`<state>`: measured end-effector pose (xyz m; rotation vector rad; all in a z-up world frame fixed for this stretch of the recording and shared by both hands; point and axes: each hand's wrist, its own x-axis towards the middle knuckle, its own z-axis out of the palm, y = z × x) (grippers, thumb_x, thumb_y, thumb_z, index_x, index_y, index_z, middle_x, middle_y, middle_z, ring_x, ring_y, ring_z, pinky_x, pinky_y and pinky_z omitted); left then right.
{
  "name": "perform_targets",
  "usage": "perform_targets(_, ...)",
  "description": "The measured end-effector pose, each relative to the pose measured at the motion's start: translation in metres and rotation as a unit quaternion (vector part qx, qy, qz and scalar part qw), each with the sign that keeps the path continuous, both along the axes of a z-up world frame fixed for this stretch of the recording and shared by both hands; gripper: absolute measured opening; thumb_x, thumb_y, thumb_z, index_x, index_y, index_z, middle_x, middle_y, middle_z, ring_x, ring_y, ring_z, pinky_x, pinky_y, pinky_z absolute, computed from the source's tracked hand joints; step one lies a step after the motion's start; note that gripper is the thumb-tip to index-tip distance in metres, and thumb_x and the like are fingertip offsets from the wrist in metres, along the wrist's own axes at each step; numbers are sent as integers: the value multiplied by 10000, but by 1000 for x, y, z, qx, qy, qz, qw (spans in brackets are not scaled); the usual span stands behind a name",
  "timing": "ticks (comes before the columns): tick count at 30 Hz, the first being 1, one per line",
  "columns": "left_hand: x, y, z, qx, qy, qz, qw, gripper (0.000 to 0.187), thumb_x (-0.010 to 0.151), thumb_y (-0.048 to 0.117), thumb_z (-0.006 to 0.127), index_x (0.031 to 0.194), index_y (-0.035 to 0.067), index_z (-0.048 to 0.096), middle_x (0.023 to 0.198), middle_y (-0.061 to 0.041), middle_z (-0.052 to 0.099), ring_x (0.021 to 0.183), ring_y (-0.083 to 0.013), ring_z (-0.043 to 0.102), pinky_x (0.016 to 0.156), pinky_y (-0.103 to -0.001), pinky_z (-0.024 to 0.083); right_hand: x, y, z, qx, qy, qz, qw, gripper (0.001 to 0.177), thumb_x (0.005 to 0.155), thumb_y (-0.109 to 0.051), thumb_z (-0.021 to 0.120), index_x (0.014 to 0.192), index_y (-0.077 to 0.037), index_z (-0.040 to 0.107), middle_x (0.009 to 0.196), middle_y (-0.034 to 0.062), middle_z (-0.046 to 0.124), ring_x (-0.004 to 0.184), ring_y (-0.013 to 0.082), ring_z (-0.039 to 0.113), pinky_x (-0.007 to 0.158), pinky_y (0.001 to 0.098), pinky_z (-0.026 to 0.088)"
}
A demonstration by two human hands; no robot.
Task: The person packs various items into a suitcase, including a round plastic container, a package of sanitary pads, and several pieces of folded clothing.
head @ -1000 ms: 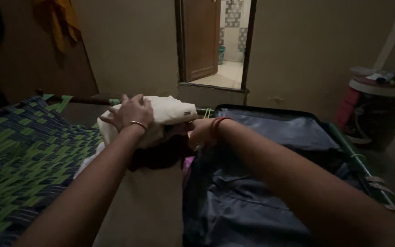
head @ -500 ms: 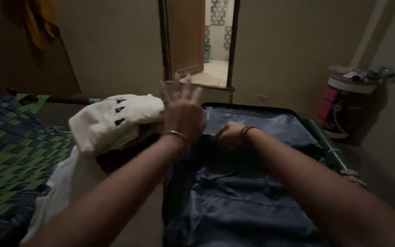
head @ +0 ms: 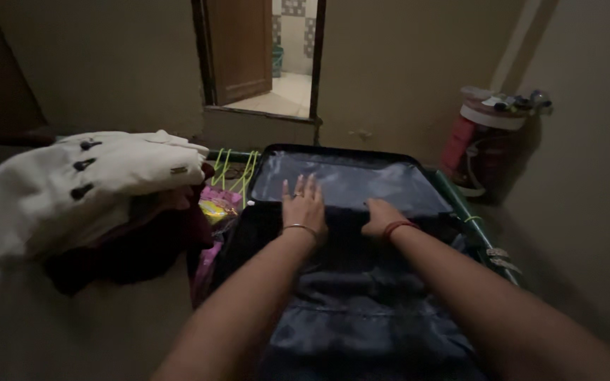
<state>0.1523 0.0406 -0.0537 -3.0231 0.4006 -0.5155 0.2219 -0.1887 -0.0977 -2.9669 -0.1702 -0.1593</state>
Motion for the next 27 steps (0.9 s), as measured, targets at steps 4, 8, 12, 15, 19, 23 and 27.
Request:
perform_targets(4, 22, -28, -26, 12, 21, -12, 1000, 746, 929, 316, 582, 1588, 116, 294, 1703, -101, 150, 1577, -275, 113, 1242, -562, 42, 13, -20, -18, -30, -6, -28, 999, 748, 769, -249, 777, 1426, -45, 484, 1474, 215, 481, 1377, 367, 453, 1135, 432, 396)
perform_targets(8, 39, -43, -50, -11, 15, -34, 999, 743, 941, 334, 571, 1593, 111, 295, 1700, -102, 166, 1561, -293, 142, 1229, -577, 68, 16, -22, -25, -7, -72, 19, 997, 632, 830, -286, 689, 1383, -22, 535, 1438, 216, 532, 1355, 372, 476, 1136, 440, 390)
perform_targets(12, 47, -34, -65, -69, 26, -30, 997, 756, 960, 515, 538, 1561, 98, 346, 1661, -140, 235, 1539, -347, 180, 1227, -601, 65, 7, 2, -23, 16, -51, -4, 999, 510, 898, -311, 594, 1363, -102, 582, 1403, 140, 589, 1346, 325, 507, 1120, 468, 401)
perform_targets(15, 54, -14, -74, -104, -30, -31, 994, 674, 960, 537, 519, 1493, 129, 457, 1607, -195, 338, 1505, -366, 264, 1194, -636, 108, 16, 23, -30, 47, -135, 80, 987, 493, 881, -303, 601, 1321, -79, 609, 1365, 163, 610, 1280, 350, 547, 1088, 462, 419)
perform_targets(19, 64, 17, -85, -133, -88, -20, 987, 628, 957, 526, 532, 1417, 98, 548, 1510, -209, 469, 1454, -393, 347, 1168, -646, 158, 24, 62, -30, 69, -166, 130, 975, 454, 863, -232, 555, 1279, -84, 661, 1320, 171, 656, 1240, 362, 585, 1068, 473, 431)
perform_targets(23, 66, 47, -89, -141, -155, -17, 978, 531, 950, 481, 549, 1332, 118, 609, 1365, -195, 578, 1373, -411, 435, 1165, -640, 202, 13, 108, -10, 93, -116, 137, 979, 415, 897, -313, 522, 1228, -129, 691, 1228, 147, 704, 1186, 345, 625, 1014, 476, 464)
perform_targets(27, 58, 50, -90, -154, -160, -36, 974, 509, 936, 436, 558, 1334, 124, 614, 1249, -174, 612, 1326, -398, 469, 1178, -649, 202, -2, 124, 6, 41, -71, 89, 993, 379, 932, -387, 502, 1102, -125, 717, 1137, 122, 739, 1134, 332, 652, 1020, 486, 432)
